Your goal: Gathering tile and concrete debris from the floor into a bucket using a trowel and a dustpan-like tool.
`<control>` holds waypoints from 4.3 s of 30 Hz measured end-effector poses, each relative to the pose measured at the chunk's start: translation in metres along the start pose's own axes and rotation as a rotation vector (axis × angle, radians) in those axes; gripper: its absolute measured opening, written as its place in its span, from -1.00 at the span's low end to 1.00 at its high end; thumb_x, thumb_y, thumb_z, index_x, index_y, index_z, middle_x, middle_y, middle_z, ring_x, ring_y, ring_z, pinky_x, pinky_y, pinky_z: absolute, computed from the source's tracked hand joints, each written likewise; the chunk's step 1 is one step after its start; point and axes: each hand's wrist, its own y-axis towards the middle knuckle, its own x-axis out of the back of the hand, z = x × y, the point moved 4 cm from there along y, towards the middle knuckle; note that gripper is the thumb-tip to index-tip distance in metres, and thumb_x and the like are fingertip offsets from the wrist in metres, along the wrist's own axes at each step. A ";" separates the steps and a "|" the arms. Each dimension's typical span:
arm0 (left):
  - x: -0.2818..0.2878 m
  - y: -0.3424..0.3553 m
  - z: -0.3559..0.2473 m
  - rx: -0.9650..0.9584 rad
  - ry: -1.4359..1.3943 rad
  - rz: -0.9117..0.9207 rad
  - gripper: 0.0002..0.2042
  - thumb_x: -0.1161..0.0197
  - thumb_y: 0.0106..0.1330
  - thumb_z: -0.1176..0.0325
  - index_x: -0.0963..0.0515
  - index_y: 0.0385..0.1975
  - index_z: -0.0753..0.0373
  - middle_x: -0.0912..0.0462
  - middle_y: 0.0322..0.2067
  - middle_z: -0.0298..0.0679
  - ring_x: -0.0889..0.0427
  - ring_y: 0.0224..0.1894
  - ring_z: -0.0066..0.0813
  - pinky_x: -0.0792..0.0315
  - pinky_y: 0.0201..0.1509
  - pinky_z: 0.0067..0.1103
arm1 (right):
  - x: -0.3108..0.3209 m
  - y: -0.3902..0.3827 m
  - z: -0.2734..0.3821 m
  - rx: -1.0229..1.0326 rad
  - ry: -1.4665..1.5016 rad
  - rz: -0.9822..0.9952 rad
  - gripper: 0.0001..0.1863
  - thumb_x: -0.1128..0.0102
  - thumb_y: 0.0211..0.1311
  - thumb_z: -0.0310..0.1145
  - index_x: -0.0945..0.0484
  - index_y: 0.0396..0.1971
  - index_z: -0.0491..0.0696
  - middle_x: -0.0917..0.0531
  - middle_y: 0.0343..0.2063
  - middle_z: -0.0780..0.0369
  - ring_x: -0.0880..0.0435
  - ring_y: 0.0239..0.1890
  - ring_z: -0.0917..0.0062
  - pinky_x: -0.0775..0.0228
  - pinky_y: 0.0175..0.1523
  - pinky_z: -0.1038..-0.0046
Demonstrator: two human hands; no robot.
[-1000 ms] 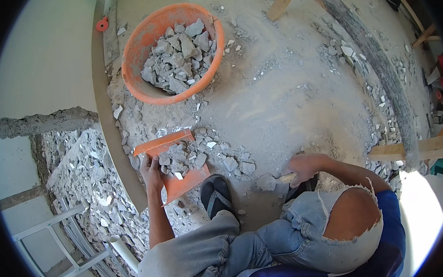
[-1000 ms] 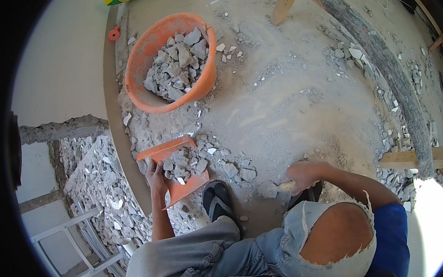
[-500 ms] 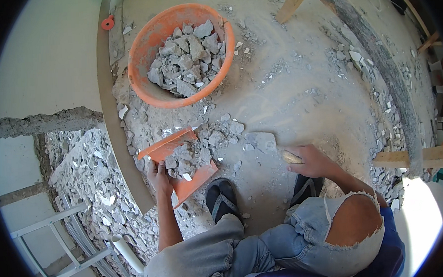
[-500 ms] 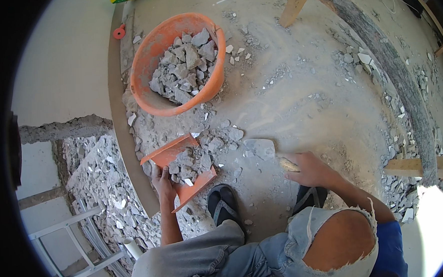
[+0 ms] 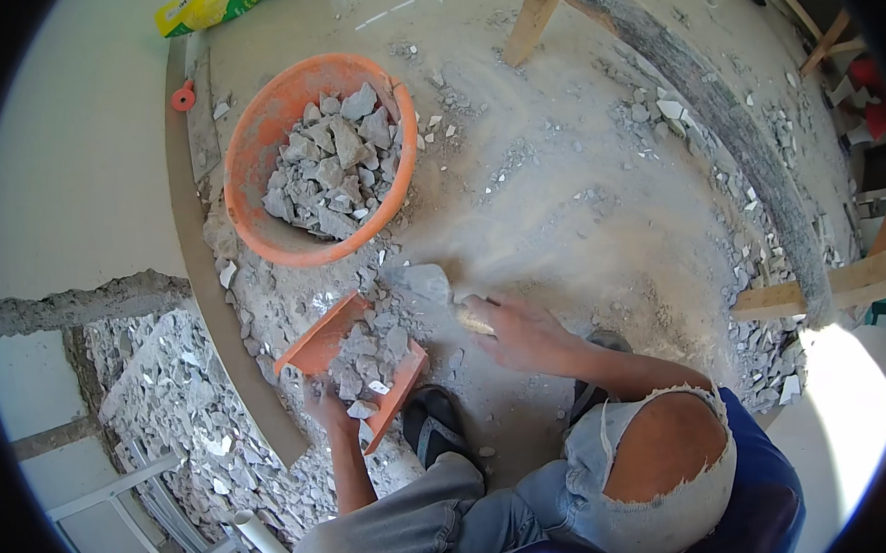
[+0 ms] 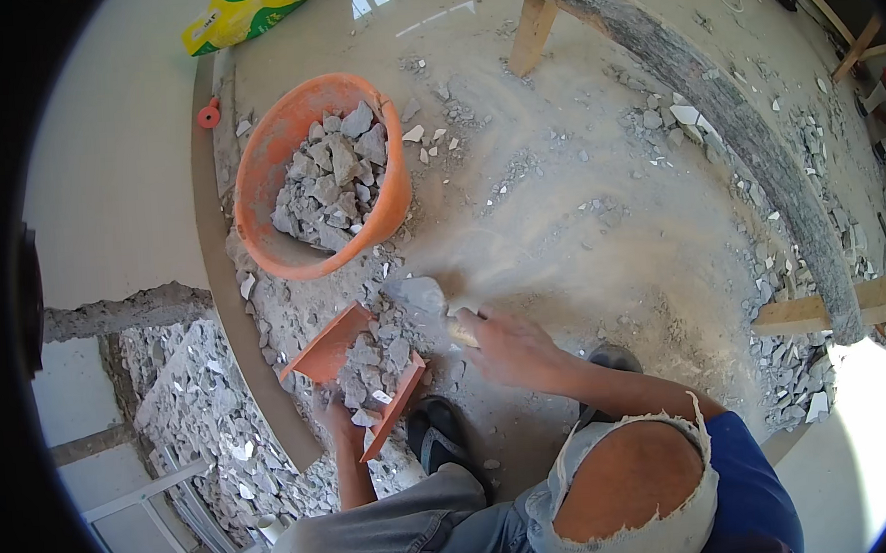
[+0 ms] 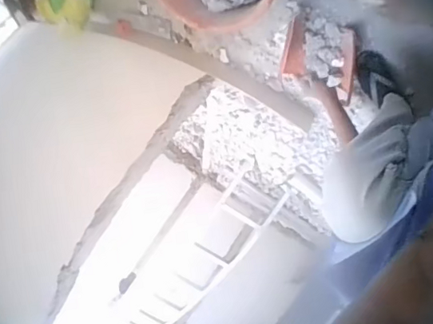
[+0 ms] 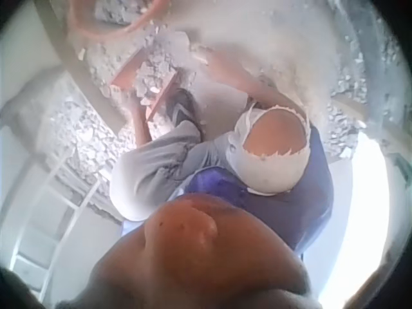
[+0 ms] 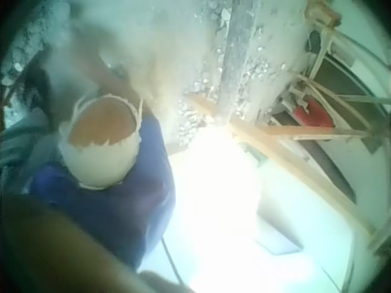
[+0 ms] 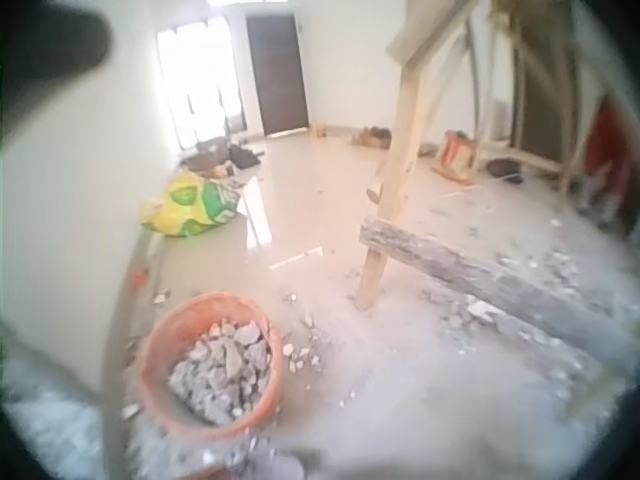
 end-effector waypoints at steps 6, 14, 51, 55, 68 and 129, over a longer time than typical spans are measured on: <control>-0.020 -0.022 -0.018 0.055 0.082 -0.083 -0.68 -0.11 0.47 0.50 -0.48 0.19 0.34 -0.62 -0.06 -0.28 -0.58 -0.17 -0.60 -0.49 -0.12 -0.58 | -0.020 0.014 -0.066 -0.361 0.181 -0.055 -0.55 -0.25 0.19 -0.28 -0.52 0.02 -0.22 -0.66 -0.11 -0.15 -0.64 0.01 -0.04 -0.45 0.12 0.07; 0.033 0.001 -0.019 -0.175 0.058 -0.114 -0.65 -0.06 0.46 0.58 -0.44 0.22 0.41 -0.61 0.03 -0.22 -0.59 -0.05 -0.51 -0.48 0.02 -0.57 | -0.023 0.039 0.018 0.025 0.162 0.226 -0.63 -0.25 0.19 -0.25 -0.58 -0.11 -0.22 -0.68 -0.23 -0.14 -0.67 -0.07 -0.02 -0.47 0.09 0.09; -0.029 -0.015 -0.003 -0.074 -0.048 -0.034 -0.90 -0.12 0.45 0.55 -0.50 -0.12 0.33 -0.49 -0.37 -0.44 -0.36 -0.40 -0.75 -0.28 -0.37 -0.71 | -0.054 0.001 0.019 -0.277 0.206 0.174 -0.32 -0.11 0.35 -0.17 -0.23 0.29 -0.37 -0.47 0.12 -0.29 -0.47 0.19 -0.16 -0.28 0.32 0.06; -0.039 -0.022 -0.013 -0.024 -0.108 0.039 -0.86 -0.11 0.44 0.57 -0.51 -0.07 0.32 -0.48 -0.36 -0.46 -0.36 -0.41 -0.78 -0.32 -0.31 -0.75 | -0.029 -0.018 0.027 -0.201 0.182 0.150 -0.35 -0.11 0.34 -0.20 -0.26 0.25 -0.36 -0.51 0.05 -0.27 -0.51 0.12 -0.15 -0.33 0.24 0.05; -0.047 -0.032 -0.278 -0.300 0.184 0.128 -0.69 0.02 0.48 0.52 -0.46 0.16 0.29 -0.62 -0.13 -0.25 -0.66 -0.19 -0.49 -0.58 -0.24 -0.50 | 0.108 0.068 0.137 0.301 0.274 0.048 -0.55 -0.25 0.16 -0.19 -0.57 -0.37 -0.41 -0.65 -0.42 -0.23 -0.69 -0.24 -0.10 -0.50 -0.05 0.08; -0.734 -0.042 -0.147 -0.070 0.478 1.204 -0.57 -0.20 0.35 0.49 -0.41 0.22 0.40 -0.62 0.05 -0.09 -0.65 -0.05 -0.37 -0.55 0.04 -0.44 | 0.314 -0.160 -0.390 -0.960 -0.200 -0.775 -0.54 -0.27 0.02 -0.39 -0.59 0.01 -0.08 -0.67 -0.25 0.00 -0.66 -0.06 0.09 -0.50 0.04 0.13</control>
